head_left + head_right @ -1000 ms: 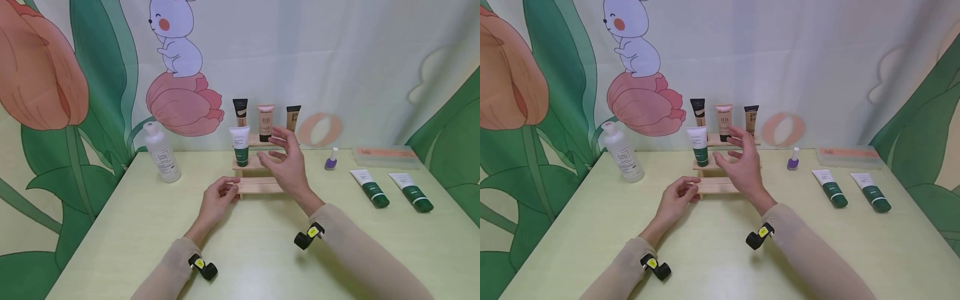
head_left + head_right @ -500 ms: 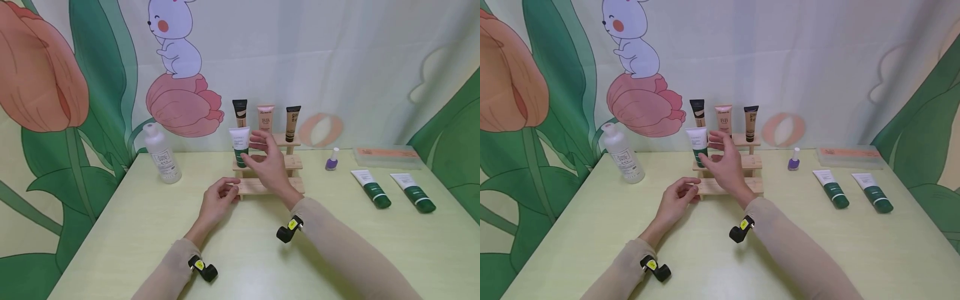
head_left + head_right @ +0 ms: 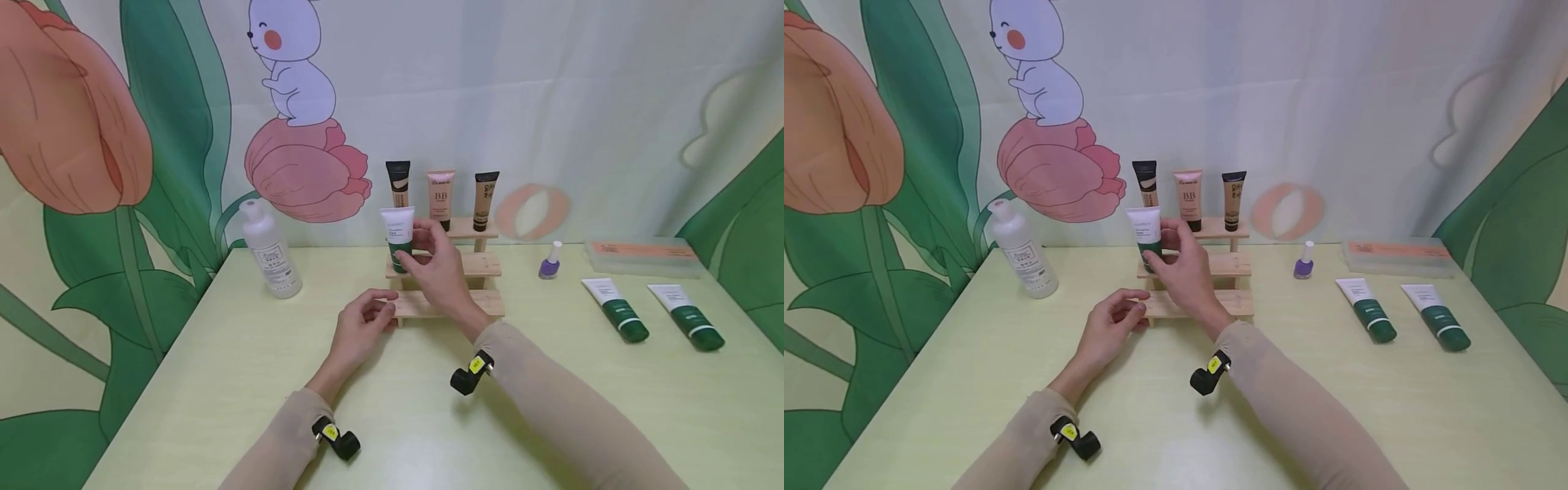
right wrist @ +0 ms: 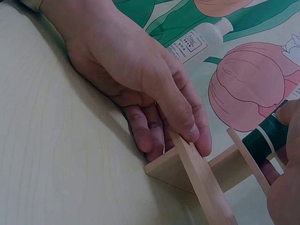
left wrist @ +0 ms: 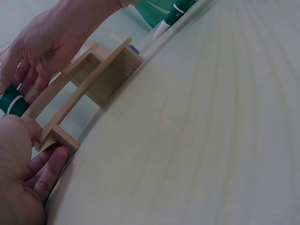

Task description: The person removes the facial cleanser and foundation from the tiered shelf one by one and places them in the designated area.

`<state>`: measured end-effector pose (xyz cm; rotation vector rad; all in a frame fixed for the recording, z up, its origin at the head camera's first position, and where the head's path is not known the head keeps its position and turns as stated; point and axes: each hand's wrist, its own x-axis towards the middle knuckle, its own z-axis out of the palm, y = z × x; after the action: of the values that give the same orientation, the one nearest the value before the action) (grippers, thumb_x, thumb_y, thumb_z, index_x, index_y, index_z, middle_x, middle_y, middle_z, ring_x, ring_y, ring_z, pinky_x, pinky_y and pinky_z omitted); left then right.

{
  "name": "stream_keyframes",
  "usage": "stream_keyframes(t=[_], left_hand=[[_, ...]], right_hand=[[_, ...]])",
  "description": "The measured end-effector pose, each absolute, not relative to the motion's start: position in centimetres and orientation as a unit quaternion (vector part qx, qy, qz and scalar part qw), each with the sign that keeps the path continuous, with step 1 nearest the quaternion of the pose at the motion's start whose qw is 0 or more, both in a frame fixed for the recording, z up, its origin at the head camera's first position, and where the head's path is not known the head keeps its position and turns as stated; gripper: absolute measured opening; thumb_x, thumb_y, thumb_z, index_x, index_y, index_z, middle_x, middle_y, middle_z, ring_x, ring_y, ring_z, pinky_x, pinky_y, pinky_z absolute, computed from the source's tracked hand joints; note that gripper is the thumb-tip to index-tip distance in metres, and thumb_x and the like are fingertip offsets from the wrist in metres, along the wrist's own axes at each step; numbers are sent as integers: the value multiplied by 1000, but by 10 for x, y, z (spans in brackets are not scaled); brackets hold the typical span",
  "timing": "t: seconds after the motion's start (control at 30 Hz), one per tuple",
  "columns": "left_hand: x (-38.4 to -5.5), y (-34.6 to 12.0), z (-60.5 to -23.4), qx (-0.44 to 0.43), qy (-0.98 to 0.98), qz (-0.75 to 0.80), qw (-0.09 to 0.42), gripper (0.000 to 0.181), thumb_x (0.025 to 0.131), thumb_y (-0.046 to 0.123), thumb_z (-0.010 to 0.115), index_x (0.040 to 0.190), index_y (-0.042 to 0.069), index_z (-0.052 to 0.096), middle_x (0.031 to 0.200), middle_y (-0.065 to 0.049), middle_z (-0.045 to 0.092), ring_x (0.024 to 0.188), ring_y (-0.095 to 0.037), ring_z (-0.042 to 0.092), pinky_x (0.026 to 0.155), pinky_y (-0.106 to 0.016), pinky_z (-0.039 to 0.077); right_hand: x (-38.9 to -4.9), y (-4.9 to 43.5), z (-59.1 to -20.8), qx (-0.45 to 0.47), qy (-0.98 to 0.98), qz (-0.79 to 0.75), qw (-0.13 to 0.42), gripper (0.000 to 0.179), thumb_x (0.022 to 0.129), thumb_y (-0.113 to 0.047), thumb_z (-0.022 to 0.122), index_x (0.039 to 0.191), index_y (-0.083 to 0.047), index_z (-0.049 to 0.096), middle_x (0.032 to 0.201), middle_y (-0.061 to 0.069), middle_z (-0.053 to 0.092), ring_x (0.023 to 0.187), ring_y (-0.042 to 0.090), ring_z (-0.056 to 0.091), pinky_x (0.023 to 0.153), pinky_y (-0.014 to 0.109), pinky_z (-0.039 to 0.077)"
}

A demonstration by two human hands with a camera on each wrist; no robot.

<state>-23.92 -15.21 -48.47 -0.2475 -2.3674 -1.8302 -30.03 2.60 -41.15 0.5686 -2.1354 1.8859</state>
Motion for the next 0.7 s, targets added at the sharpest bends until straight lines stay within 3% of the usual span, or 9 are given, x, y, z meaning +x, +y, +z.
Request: stream_keyframes(t=[0.5, 0.7], left_hand=[[-238, -150, -483, -80, -787, -608, 69, 19, 111, 13, 72, 129, 10, 78, 104, -15, 81, 91, -34, 81, 86, -41, 69], [-238, -151, -484, -75, -792, -602, 67, 20, 110, 13, 73, 129, 12, 78, 103, -12, 81, 90, -29, 82, 84, -34, 69]], right_hand=[[-284, 50, -399, 198, -725, 644, 143, 53, 101, 0, 79, 148, -8, 55, 134, 13, 69, 123, 28, 69, 106, 49, 62], [-278, 71, -386, 194, -721, 645, 163, 53, 102, 1, 78, 148, -7, 55, 133, 14, 68, 121, 26, 69, 105, 48, 61]])
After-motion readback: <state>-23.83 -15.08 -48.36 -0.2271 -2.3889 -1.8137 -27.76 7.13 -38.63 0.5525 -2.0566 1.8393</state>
